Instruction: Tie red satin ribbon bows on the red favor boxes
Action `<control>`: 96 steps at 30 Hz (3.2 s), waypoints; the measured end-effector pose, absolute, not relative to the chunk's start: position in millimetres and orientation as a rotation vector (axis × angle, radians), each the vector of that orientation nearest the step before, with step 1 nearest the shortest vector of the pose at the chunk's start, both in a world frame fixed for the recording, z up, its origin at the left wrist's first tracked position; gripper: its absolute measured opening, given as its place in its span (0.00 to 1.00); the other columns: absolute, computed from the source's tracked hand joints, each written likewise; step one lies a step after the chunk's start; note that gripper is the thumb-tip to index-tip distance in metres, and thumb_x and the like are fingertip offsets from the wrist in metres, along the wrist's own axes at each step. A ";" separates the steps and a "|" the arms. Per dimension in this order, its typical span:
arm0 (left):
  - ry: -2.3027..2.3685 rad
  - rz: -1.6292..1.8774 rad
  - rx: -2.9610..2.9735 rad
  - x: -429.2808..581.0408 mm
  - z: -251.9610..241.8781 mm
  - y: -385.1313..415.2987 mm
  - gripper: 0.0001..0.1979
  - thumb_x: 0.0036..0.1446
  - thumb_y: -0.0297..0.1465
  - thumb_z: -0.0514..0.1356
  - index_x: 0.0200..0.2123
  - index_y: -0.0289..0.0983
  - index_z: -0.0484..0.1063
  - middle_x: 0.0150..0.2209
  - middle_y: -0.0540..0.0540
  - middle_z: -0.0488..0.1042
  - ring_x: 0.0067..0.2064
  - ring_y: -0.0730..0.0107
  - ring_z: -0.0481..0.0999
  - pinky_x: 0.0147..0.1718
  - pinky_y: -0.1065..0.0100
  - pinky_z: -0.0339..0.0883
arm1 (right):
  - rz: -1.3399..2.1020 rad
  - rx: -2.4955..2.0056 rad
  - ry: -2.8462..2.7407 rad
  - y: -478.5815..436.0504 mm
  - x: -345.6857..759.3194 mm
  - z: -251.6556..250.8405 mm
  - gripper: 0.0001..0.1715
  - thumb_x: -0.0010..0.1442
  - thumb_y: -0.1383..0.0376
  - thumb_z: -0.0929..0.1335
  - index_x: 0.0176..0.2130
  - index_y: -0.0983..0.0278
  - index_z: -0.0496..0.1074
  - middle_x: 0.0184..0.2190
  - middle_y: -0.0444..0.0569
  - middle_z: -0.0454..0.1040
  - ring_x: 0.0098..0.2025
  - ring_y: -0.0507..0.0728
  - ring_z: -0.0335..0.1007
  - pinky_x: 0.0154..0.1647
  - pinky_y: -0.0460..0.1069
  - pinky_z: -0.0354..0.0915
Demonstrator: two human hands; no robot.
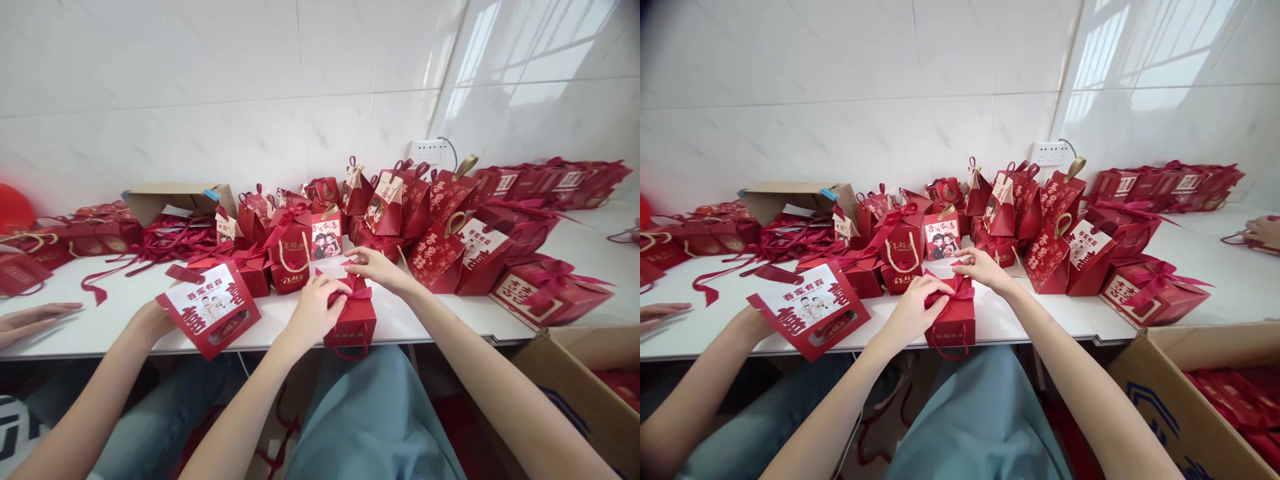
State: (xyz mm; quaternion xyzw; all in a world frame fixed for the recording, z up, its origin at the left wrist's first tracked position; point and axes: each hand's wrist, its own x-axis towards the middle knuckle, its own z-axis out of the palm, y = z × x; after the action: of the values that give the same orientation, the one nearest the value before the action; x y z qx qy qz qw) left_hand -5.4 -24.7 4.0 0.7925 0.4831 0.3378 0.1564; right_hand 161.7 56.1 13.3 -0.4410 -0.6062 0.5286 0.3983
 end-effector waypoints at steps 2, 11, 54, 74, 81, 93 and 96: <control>1.379 0.952 2.263 -5.3 4.6 -24.4 0.11 0.58 0.25 0.54 0.41 0.39 0.74 0.40 0.46 0.71 0.45 0.62 0.66 0.49 0.57 0.62 | 1.406 -1.127 -1.502 58.2 159.1 10.9 0.18 0.46 0.75 0.71 0.39 0.67 0.69 0.22 0.41 0.72 0.25 0.49 0.67 0.25 0.43 0.61; 1.324 0.959 2.292 -6.8 1.7 -23.5 0.13 0.58 0.25 0.53 0.41 0.40 0.76 0.38 0.46 0.70 0.42 0.64 0.65 0.49 0.58 0.61 | 1.442 -1.150 -1.381 70.5 154.8 -1.1 0.16 0.49 0.73 0.69 0.40 0.65 0.66 0.25 0.43 0.73 0.25 0.49 0.68 0.27 0.44 0.64; 1.157 0.884 2.240 -0.2 6.1 -47.4 0.17 0.57 0.32 0.56 0.50 0.42 0.69 0.45 0.45 0.67 0.49 0.63 0.65 0.54 0.59 0.59 | 0.783 -1.369 -1.974 40.6 158.2 29.0 0.15 0.56 0.56 0.66 0.34 0.66 0.73 0.34 0.52 0.77 0.35 0.57 0.71 0.36 0.48 0.62; 1.161 0.961 1.605 -16.4 -8.3 -36.3 0.17 0.55 0.42 0.55 0.22 0.37 0.58 0.22 0.54 0.59 0.25 0.77 0.58 0.26 0.73 0.54 | 0.985 -1.353 -1.771 -39.3 191.4 1.2 0.20 0.54 0.49 0.63 0.23 0.61 0.60 0.21 0.42 0.61 0.24 0.51 0.54 0.25 0.47 0.53; 1.051 0.917 1.478 -15.9 -4.8 -35.5 0.20 0.52 0.46 0.56 0.23 0.37 0.57 0.22 0.55 0.55 0.24 0.79 0.54 0.24 0.74 0.53 | 1.349 -1.138 -1.528 -35.3 194.0 -4.4 0.23 0.53 0.48 0.66 0.22 0.62 0.57 0.20 0.39 0.56 0.24 0.49 0.50 0.26 0.45 0.50; 0.921 0.836 1.425 -21.9 -14.8 -24.0 0.20 0.51 0.48 0.57 0.24 0.37 0.58 0.25 0.54 0.58 0.28 0.77 0.58 0.30 0.72 0.58 | 1.658 -0.976 -1.275 -28.5 197.0 -10.9 0.24 0.49 0.51 0.71 0.22 0.63 0.57 0.21 0.39 0.57 0.22 0.47 0.50 0.26 0.45 0.52; 0.889 0.822 1.443 -23.5 -14.5 -20.3 0.21 0.50 0.48 0.58 0.23 0.37 0.58 0.23 0.54 0.58 0.26 0.77 0.57 0.28 0.72 0.57 | 1.681 -0.974 -1.242 -26.6 197.8 -10.7 0.25 0.46 0.51 0.73 0.20 0.63 0.58 0.19 0.37 0.55 0.21 0.47 0.48 0.24 0.45 0.51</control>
State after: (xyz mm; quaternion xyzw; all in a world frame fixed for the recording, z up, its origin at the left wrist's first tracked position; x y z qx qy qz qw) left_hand -23.5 -20.3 -14.5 0.6195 0.3815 0.3529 0.5883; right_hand 197.8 -26.6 -10.7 -0.3859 -0.4924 0.6662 0.4059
